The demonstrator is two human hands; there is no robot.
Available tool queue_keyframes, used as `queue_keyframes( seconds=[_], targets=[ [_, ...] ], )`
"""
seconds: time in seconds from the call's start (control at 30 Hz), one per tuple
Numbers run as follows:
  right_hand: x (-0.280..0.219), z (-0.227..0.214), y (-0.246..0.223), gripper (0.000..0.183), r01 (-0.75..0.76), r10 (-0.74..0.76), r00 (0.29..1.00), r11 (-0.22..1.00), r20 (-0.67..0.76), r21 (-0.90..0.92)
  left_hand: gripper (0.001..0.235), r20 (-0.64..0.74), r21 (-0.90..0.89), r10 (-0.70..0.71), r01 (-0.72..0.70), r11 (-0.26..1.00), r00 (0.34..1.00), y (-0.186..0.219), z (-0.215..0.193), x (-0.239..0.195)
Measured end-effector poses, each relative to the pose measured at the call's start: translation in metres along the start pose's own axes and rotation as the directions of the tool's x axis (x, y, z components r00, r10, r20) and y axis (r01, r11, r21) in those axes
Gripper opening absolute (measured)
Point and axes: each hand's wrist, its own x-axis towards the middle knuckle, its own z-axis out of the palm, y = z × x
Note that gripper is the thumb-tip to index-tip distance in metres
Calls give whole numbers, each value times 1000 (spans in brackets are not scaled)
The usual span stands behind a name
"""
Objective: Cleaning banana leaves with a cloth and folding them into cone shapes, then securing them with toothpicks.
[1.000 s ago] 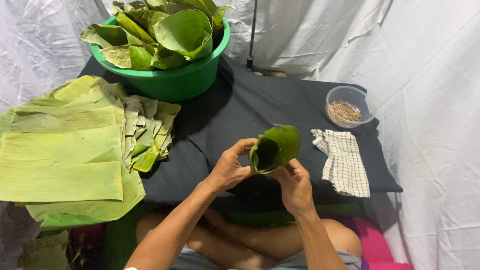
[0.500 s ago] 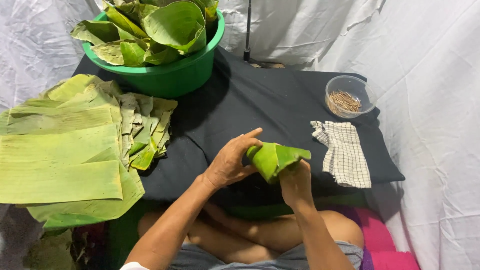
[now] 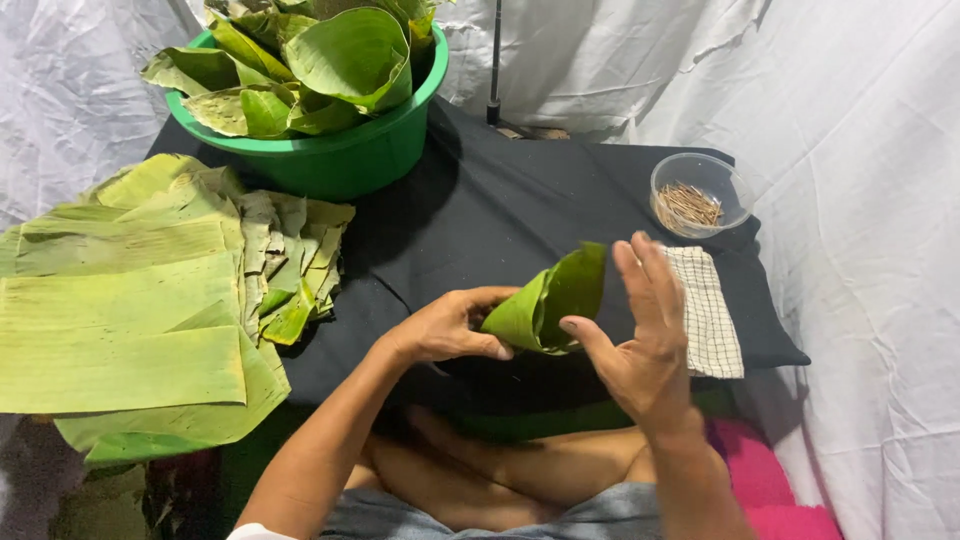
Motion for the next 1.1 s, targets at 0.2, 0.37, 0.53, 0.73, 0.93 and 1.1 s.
queue_keyframes(
  seconds=[0.2,0.37,0.53,0.73,0.93,1.1],
  targets=[
    [24,-16,6,84,442,-368,867,879,336,-178,64,283,-254,-117,192,948,952,-14,-7,-7],
    [25,-5,11,22,449,-423,859,893,288,-30,61,422,-365,-84,254,896,903,-40,-3,-8],
    [22,-1,27,5,363,-350,898,932,266,-1,85,371,-444,-35,211,871,928,-17,6,-14],
    [19,-22,33,53,-53,-7,978,958,206,281,67,157,-362,-37,92,928,987,-38,1,-16],
    [-26,23,42,95,-580,371,807,353,459,734,52,28,-520,13,4,854,1000,-40,15,-9],
    [-42,50,46,46,-624,510,767,453,390,637,52,-125,-359,-48,-1,933,991,-23,37,-7]
  ],
)
